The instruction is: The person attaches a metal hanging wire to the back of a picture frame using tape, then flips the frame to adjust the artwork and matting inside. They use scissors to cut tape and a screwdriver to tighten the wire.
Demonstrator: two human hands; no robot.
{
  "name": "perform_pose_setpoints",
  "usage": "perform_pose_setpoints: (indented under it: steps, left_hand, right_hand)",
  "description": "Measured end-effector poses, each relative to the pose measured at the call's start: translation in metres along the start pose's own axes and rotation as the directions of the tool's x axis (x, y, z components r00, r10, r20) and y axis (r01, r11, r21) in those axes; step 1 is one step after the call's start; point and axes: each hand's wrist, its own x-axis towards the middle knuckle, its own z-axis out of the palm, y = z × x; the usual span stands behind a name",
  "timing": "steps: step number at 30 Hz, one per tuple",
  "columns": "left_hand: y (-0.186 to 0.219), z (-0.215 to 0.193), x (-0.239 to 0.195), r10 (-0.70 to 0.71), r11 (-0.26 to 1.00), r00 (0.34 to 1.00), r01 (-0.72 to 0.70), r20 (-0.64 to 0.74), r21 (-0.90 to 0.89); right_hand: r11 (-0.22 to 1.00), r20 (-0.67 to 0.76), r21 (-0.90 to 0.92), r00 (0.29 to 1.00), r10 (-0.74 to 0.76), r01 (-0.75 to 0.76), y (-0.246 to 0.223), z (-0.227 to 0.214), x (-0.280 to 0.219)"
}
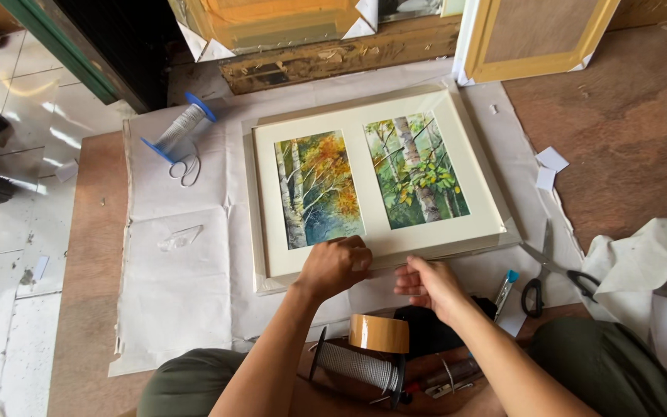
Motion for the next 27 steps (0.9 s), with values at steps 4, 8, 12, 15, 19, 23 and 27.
perform_pose_setpoints:
  steps: [4, 8, 12, 15, 19, 23, 27]
  left_hand:
    - [0.000, -0.006, 0.003, 0.016, 1.000, 1.000, -0.016, 0.025, 0.005]
    - [-0.003, -0.006, 0.005, -0.005, 0.999, 0.998, 0.007, 0.055, -0.042]
    - [-0.002, -0.011, 0.005, -0.046, 0.993, 0.994, 0.056, 0.102, -0.102]
    - [-0.004, -0.009, 0.006, -0.053, 0.991, 0.992, 0.066, 0.112, -0.120]
    - [-0.003, -0.010, 0.006, -0.069, 0.986, 0.989, 0.087, 0.127, -0.144]
    - [-0.002, -0.014, 0.009, -0.083, 0.985, 0.984, 0.105, 0.156, -0.135]
    - [-0.002, -0.014, 0.009, -0.090, 0.985, 0.981, 0.112, 0.169, -0.128]
  right_hand:
    - [1.000, -0.019, -0.010, 1.000, 0.004, -0.004, -0.003, -0.002, -0.001]
    - [0.985, -0.037, -0.165, 0.998, -0.049, 0.042, -0.028, 0.001, -0.032]
    - [0.563, 0.041, -0.740, 0.860, -0.508, 0.368, -0.058, -0.034, -0.045]
    - [0.203, 0.198, -0.913, 0.819, -0.538, 0.354, -0.084, -0.077, -0.050]
    - [-0.167, 0.237, -0.971, 0.798, -0.554, 0.173, -0.075, -0.129, -0.023]
    - [-0.178, 0.425, -0.870, 0.515, -0.744, 0.460, -0.062, -0.150, -0.012]
    - [-0.243, 0.475, -0.830, 0.406, -0.781, 0.502, -0.070, -0.124, -0.033]
